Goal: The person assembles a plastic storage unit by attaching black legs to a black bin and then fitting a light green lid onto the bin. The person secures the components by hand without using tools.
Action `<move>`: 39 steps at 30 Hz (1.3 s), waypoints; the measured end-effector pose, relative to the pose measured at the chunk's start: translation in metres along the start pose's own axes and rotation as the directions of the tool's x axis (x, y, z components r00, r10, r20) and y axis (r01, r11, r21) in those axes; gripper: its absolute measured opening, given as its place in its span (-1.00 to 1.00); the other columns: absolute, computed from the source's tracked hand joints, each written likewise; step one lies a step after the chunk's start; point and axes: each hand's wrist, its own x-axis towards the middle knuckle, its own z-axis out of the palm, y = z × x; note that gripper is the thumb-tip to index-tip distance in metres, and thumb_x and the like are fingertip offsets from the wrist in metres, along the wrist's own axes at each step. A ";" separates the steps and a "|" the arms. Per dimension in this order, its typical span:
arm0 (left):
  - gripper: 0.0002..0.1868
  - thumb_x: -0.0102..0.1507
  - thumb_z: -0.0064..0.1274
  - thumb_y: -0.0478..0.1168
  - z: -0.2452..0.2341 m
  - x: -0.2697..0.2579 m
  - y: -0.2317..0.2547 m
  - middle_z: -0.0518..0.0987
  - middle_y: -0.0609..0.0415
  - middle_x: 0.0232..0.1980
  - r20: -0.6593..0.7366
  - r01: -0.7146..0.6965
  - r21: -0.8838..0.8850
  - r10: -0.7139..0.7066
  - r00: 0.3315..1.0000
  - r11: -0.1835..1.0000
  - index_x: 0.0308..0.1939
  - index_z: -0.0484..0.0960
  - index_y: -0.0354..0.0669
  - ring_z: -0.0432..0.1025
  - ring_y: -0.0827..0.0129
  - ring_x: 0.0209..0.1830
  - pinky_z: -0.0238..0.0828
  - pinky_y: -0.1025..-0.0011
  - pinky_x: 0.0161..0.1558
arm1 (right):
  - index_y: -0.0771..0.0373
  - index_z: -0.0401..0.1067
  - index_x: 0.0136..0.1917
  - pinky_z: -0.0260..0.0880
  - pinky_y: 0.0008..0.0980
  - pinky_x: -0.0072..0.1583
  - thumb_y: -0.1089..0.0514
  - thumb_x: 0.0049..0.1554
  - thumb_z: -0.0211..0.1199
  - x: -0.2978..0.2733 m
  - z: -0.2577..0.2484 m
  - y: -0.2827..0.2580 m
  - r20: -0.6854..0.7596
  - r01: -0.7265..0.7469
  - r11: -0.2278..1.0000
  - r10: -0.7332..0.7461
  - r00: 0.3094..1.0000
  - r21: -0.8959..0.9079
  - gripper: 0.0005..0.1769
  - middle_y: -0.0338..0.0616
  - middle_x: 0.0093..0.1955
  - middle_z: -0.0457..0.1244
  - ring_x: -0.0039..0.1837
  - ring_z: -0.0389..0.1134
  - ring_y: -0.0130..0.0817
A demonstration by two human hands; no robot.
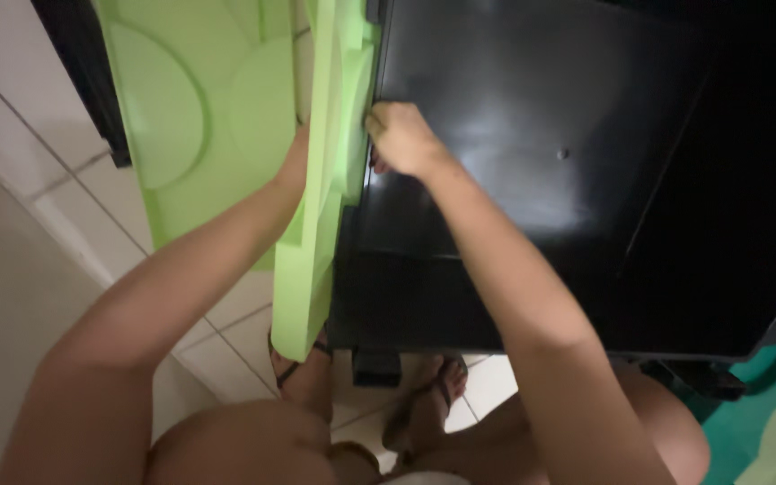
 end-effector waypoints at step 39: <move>0.39 -0.02 0.29 0.25 0.044 -0.028 0.211 0.15 -0.26 0.58 0.048 0.100 -0.087 -0.096 0.994 0.991 0.63 -0.31 -0.02 0.17 -0.09 0.55 0.28 -0.17 0.35 | 0.36 0.61 -0.14 0.49 -0.18 -0.02 0.08 0.14 0.24 0.023 0.008 0.002 -0.238 -0.089 0.941 0.009 0.971 -0.327 -0.71 0.14 -0.28 0.41 -0.15 0.48 -0.05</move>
